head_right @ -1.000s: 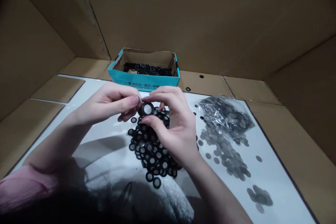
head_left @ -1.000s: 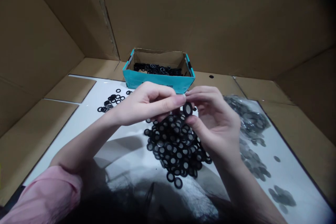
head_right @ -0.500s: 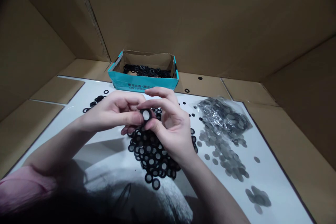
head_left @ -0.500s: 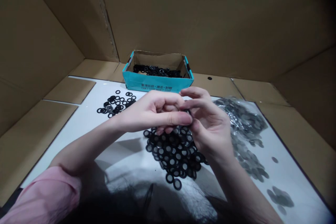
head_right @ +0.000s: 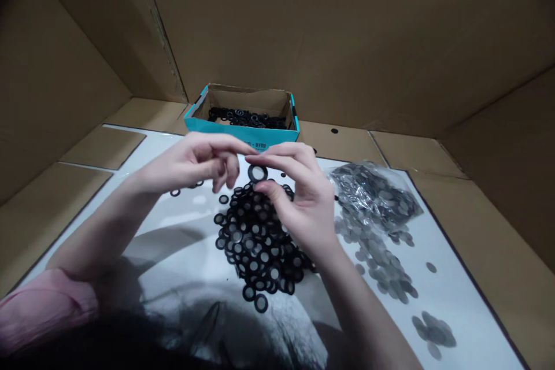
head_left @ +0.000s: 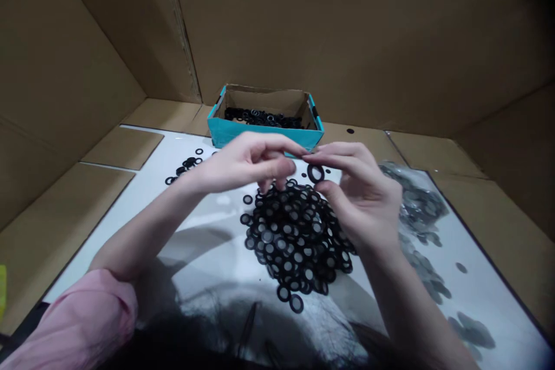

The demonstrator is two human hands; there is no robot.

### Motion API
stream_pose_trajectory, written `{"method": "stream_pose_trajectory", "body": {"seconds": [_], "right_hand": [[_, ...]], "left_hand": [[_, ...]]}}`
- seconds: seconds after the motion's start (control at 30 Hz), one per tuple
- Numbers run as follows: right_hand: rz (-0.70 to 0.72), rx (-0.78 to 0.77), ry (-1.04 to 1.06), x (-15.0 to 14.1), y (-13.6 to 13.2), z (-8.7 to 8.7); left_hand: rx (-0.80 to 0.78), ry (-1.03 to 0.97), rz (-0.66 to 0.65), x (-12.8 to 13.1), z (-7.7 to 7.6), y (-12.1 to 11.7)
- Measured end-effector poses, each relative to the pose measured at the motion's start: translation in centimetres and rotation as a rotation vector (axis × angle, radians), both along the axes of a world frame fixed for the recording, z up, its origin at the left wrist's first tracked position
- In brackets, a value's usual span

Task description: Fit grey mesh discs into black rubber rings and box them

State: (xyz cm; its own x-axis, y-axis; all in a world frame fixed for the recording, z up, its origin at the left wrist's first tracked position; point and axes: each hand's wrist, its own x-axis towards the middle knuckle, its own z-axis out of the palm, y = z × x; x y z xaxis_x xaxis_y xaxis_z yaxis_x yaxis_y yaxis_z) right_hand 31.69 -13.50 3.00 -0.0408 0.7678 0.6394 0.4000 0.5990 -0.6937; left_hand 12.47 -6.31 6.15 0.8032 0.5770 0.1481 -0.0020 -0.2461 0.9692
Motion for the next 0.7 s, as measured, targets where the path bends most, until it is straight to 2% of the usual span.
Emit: {"method": "stream_pose_trajectory", "body": {"seconds": [0.07,0.13,0.2,0.23,0.3,0.4,0.53,0.7], "right_hand": [[-0.012,-0.029,-0.152,1.1,0.0,-0.4],[-0.009,-0.089,-0.320,2.3,-0.1,-1.4],[0.025,-0.154,-0.458,3.1,-0.2,-2.8],[0.050,-0.192,-0.519,3.4,-0.3,-3.5],[0.087,-0.237,-0.606,3.7,-0.7,-4.4],[0.064,-0.202,-0.595,4.2,-1.5,-4.6],[-0.109,-0.091,-0.477,6.6,-2.8,-4.7],[-0.274,-0.090,-0.531,12.6,-4.8,-7.7]], "left_hand": [[0.205,0.117,0.160,-1.6,0.4,1.1],[0.371,0.406,0.251,-3.7,0.6,2.3],[0.479,0.743,0.245,-5.8,0.3,3.5],[0.511,0.899,0.193,-6.8,-0.1,4.1],[0.496,1.150,0.137,-8.3,-1.3,5.3],[0.497,1.269,0.161,-9.6,-3.5,7.0],[0.505,1.348,0.160,-10.0,-5.8,8.2],[0.457,1.320,0.083,-10.3,-6.9,8.7]]}}
